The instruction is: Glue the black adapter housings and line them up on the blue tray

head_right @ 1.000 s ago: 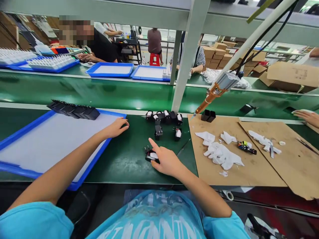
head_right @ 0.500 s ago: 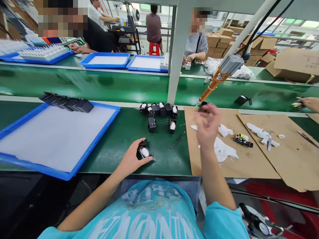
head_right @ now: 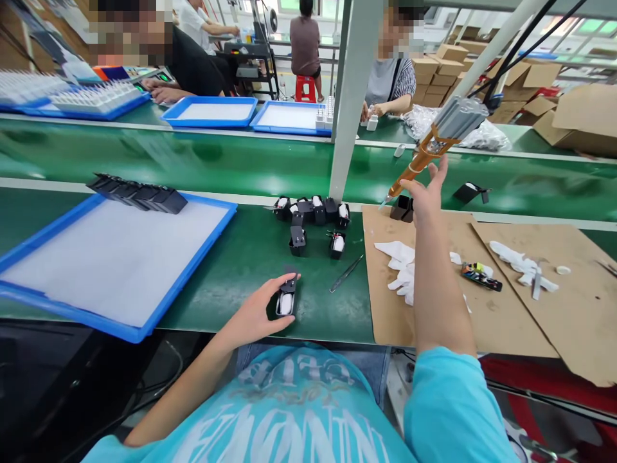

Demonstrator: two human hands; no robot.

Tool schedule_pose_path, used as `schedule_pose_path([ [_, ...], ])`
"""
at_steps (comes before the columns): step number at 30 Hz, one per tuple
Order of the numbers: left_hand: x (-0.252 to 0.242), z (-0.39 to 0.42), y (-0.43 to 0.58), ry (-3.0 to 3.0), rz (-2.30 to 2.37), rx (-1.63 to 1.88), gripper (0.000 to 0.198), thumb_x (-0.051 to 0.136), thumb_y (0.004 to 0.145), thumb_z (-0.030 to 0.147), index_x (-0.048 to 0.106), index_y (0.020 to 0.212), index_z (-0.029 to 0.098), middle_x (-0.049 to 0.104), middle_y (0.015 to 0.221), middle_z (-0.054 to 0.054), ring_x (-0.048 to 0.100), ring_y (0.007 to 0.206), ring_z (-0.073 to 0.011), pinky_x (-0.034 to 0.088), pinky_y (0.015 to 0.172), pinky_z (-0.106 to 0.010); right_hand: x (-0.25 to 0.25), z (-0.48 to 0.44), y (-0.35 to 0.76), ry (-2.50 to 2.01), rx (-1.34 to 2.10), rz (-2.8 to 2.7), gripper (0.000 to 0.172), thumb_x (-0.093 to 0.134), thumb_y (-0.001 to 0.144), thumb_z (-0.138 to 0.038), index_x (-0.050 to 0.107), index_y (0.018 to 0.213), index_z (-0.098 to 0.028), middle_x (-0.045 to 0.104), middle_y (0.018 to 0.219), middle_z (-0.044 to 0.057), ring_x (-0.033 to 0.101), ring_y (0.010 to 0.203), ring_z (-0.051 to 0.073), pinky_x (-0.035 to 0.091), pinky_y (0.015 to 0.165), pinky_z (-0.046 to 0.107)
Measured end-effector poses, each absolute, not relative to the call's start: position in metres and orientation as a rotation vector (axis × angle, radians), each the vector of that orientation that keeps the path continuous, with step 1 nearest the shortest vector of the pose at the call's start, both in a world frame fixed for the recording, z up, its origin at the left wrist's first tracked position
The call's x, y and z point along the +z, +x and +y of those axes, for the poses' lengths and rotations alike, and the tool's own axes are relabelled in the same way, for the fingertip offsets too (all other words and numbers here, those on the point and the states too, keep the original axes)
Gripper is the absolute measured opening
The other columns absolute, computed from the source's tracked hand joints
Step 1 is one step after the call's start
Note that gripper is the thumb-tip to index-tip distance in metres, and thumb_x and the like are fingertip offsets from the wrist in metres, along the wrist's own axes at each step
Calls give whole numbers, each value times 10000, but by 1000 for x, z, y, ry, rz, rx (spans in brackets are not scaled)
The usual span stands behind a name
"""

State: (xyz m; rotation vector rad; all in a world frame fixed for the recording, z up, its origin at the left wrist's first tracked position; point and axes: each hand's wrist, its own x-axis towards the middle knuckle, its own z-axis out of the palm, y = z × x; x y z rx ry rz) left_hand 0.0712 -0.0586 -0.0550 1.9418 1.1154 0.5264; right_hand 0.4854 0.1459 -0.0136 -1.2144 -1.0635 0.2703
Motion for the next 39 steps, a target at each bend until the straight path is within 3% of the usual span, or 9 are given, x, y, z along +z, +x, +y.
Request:
schedule_pose_path([
  [3, -62, -63, 76, 1922, 1134, 539, 762, 700, 799, 306, 336, 1469, 286, 459, 1497, -67, 474, 1342, -251, 402, 1118, -411, -5, 130, 469, -1190, 617, -890, 750, 750, 538, 10, 604, 1216, -275, 552, 1372, 131, 701, 817, 109, 502, 664, 256],
  [6, -68, -67, 76, 1890, 1149, 631, 689, 623, 826, 207, 359, 1457, 297, 421, 1524, -72, 426, 1391, -247, 429, 1099, -400, -2, 109, 453, -1148, 680, -856, 591, 755, 581, -24, 648, 1101, -283, 658, 1154, 31, 681, 714, 73, 501, 642, 221],
  [10, -77, -73, 72, 1792, 1129, 818, 516, 589, 828, 165, 490, 1321, 280, 254, 1602, -93, 437, 1387, -256, 507, 1009, -361, -10, 67, 422, -1034, 731, -841, 378, 806, 612, -130, 659, 926, -278, 679, 894, -37, 643, 649, 68, 535, 614, 190],
  [13, -84, -79, 72, 1749, 1158, 870, 467, 629, 828, 205, 497, 1273, 254, 363, 1543, -128, 537, 1296, -249, 531, 967, -365, -12, 24, 387, -943, 745, -940, 379, 783, 711, -329, 650, 1062, -284, 679, 1010, -14, 634, 585, 76, 584, 598, 254],
  [17, -93, -86, 77, 1883, 1331, 791, 376, 668, 820, 237, 549, 1176, 221, 648, 1173, -100, 648, 1084, -242, 538, 913, -394, -3, -25, 333, -838, 858, -1082, 457, 702, 788, -473, 600, 1201, -309, 633, 1151, 35, 619, 528, 89, 545, 493, 302],
  [20, -97, -88, 82, 1973, 1402, 829, 286, 660, 847, 293, 566, 1102, 202, 677, 1056, -90, 673, 986, -242, 552, 833, -374, 6, -45, 294, -700, 953, -1048, 460, 668, 802, -531, 607, 1194, -299, 633, 1125, 45, 551, 451, 61, 502, 430, 284],
  [26, -93, -87, 82, 2049, 1486, 901, 309, 655, 860, 360, 528, 1091, 198, 728, 1021, -83, 719, 861, -228, 557, 721, -321, 12, -49, 243, -469, 1051, -943, 425, 659, 806, -541, 605, 1146, -292, 627, 1021, 5, 473, 360, 16, 422, 327, 217],
  [39, -69, -89, 78, 2044, 1445, 979, 312, 695, 783, 333, 553, 1036, 217, 737, 926, -30, 698, 729, -169, 541, 655, -264, 15, -45, 235, -468, 1037, -928, 376, 628, 792, -596, 503, 946, -277, 670, 1075, 10, 527, 337, 44, 427, 279, 211],
])
